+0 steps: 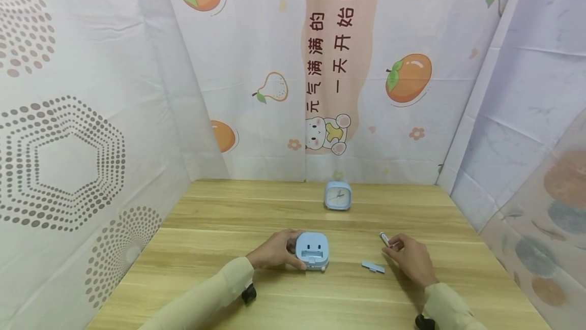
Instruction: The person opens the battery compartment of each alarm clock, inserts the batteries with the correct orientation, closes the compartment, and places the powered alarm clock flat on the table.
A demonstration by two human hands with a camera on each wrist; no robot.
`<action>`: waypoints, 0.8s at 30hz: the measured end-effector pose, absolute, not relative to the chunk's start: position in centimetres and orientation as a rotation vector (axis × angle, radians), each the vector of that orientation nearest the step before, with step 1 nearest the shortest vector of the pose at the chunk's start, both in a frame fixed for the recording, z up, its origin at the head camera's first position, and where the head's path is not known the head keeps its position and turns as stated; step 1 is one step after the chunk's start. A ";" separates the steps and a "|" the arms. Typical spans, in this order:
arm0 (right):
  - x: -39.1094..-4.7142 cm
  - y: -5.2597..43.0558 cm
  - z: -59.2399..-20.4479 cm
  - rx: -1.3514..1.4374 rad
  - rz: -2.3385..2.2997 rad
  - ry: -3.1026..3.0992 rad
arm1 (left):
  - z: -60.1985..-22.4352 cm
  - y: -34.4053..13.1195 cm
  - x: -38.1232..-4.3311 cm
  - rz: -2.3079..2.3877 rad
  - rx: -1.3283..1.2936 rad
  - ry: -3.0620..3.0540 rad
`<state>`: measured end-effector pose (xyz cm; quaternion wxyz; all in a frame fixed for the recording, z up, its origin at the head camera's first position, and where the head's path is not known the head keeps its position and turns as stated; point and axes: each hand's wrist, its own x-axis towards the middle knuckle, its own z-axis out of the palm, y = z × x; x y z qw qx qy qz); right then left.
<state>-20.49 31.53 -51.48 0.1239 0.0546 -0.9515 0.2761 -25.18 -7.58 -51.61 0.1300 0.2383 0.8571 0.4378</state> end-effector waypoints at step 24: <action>-23.3 32.5 -52.0 -0.021 1.029 -2.876 | -51.5 -7.7 -25.2 1.270 0.695 2.479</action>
